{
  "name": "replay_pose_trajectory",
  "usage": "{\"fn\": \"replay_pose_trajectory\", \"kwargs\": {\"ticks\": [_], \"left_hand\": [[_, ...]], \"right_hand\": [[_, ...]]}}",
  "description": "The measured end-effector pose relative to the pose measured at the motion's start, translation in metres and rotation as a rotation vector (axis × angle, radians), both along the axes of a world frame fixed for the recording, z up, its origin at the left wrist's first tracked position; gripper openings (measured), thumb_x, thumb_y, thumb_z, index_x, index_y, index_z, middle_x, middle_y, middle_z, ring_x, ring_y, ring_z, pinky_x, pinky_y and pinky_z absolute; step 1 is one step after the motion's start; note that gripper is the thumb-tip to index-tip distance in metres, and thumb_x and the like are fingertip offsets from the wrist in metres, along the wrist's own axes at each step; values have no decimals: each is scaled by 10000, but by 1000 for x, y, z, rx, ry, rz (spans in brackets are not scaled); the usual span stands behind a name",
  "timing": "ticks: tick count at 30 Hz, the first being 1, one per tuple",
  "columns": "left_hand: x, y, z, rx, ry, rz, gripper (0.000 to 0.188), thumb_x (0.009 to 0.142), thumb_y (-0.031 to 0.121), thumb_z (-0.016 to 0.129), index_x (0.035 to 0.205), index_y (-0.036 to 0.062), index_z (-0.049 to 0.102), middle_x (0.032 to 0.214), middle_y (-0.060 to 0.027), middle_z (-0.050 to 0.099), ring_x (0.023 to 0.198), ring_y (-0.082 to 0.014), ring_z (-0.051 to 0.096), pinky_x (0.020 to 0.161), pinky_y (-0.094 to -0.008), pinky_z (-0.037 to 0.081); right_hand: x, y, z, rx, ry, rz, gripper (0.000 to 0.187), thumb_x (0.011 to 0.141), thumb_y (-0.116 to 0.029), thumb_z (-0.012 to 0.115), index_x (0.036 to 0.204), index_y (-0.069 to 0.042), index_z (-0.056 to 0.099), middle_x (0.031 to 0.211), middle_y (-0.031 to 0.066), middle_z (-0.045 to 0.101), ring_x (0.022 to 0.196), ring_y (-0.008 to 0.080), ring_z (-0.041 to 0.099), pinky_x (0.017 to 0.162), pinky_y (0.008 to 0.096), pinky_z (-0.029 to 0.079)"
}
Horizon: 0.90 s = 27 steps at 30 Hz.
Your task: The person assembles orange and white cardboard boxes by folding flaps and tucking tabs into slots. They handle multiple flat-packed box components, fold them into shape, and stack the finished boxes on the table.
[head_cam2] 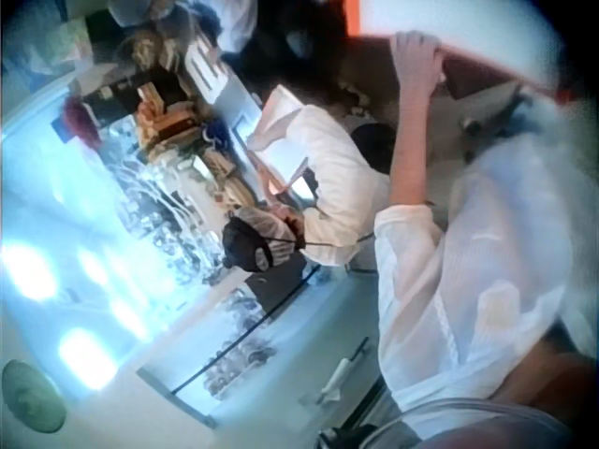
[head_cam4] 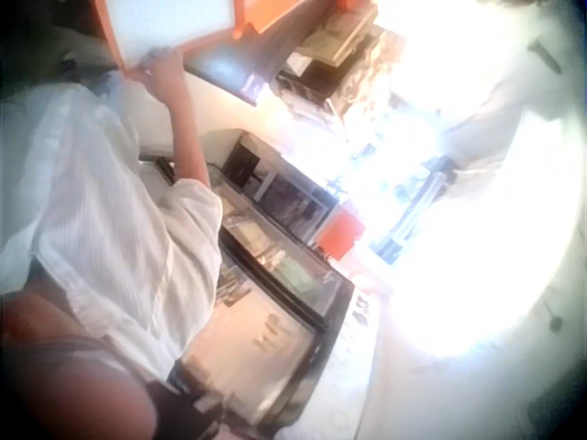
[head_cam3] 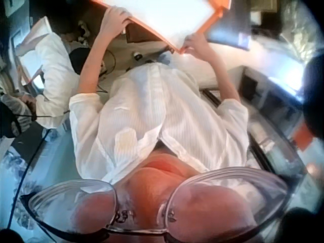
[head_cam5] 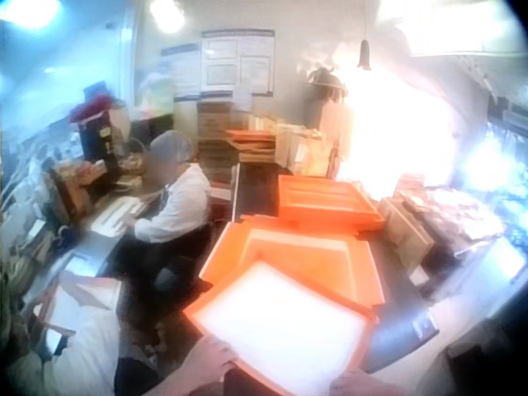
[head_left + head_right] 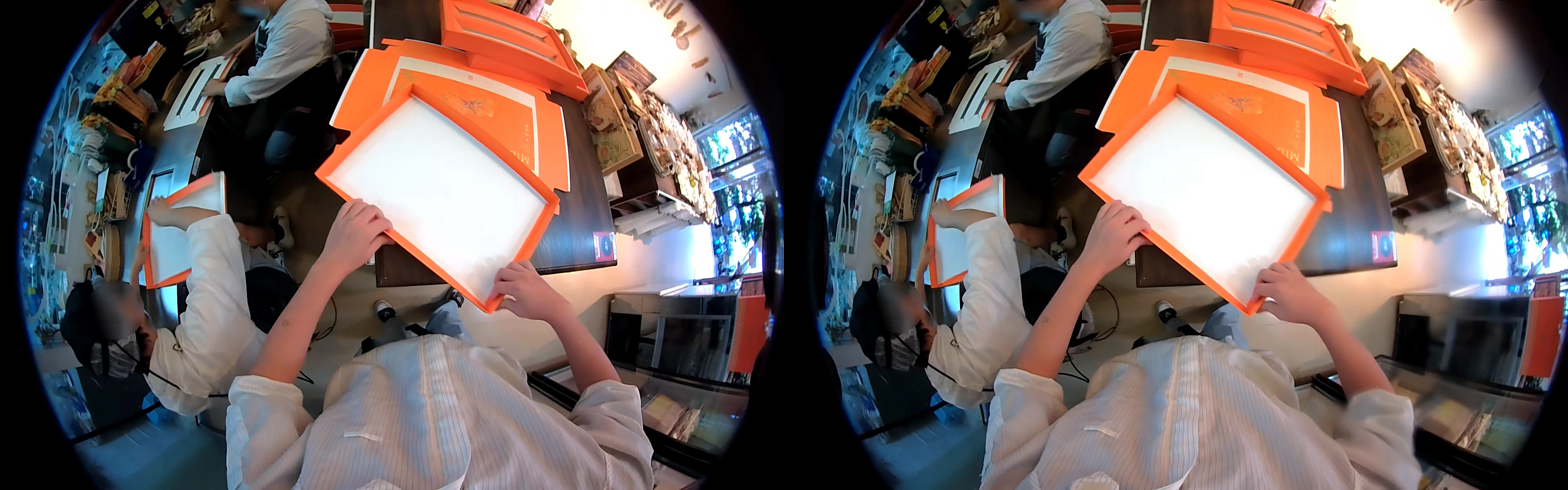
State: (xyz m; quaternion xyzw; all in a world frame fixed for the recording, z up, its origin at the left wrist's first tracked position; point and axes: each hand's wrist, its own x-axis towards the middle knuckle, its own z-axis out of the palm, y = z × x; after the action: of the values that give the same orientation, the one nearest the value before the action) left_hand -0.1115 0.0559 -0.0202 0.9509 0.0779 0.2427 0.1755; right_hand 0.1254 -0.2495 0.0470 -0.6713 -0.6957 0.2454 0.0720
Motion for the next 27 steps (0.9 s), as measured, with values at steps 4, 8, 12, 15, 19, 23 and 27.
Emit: {"fn": "replay_pose_trajectory", "kwargs": {"ticks": [4,8,12,15,19,23,27], "left_hand": [[-3,-27,-15,20,-7,-59,163,770,197,798,886,155,692,957,11,637,978,-205,601,897,-385,415],[11,-87,-10,-49,-40,-58,107,812,195,753,882,151,685,930,11,627,950,-187,600,850,-372,410],[25,-125,-11,-78,-40,26,86,821,180,733,878,137,684,909,10,614,925,-183,595,831,-367,409],[28,-139,-17,-93,-75,85,83,820,175,726,877,130,686,900,9,611,910,-185,593,822,-364,407],[30,-146,-18,-124,-97,101,98,820,172,731,897,121,697,907,4,624,900,-195,604,812,-362,415],[53,-156,-9,-237,-60,12,161,809,145,766,959,113,714,989,-29,666,943,-241,637,806,-404,465],[51,-162,38,-439,-311,-118,207,819,76,771,1016,75,707,1089,-106,683,991,-315,657,864,-469,510]], "right_hand": [[18,48,38,-413,252,-167,393,877,-223,773,1236,-90,686,1222,102,678,1193,277,610,1054,406,468],[29,158,-1,418,-85,-263,418,911,-156,678,1302,-28,609,1257,171,624,1209,357,572,1046,432,471],[50,259,-60,666,-389,-359,424,927,-187,631,1317,-27,591,1231,121,615,1154,316,571,992,446,481],[33,282,-94,580,-448,-470,444,960,-274,580,1325,-21,588,1218,107,600,1111,311,554,992,450,464],[21,286,-93,517,-484,-503,486,993,-325,526,1368,-18,571,1218,105,592,1119,309,533,1031,444,431],[56,269,-77,367,-107,-319,497,1004,-332,528,1404,-40,564,1361,134,573,1276,343,500,1123,456,388],[105,192,-53,563,-27,-509,502,916,-117,642,1410,-71,567,1437,169,547,1378,344,471,1156,454,389]]}}
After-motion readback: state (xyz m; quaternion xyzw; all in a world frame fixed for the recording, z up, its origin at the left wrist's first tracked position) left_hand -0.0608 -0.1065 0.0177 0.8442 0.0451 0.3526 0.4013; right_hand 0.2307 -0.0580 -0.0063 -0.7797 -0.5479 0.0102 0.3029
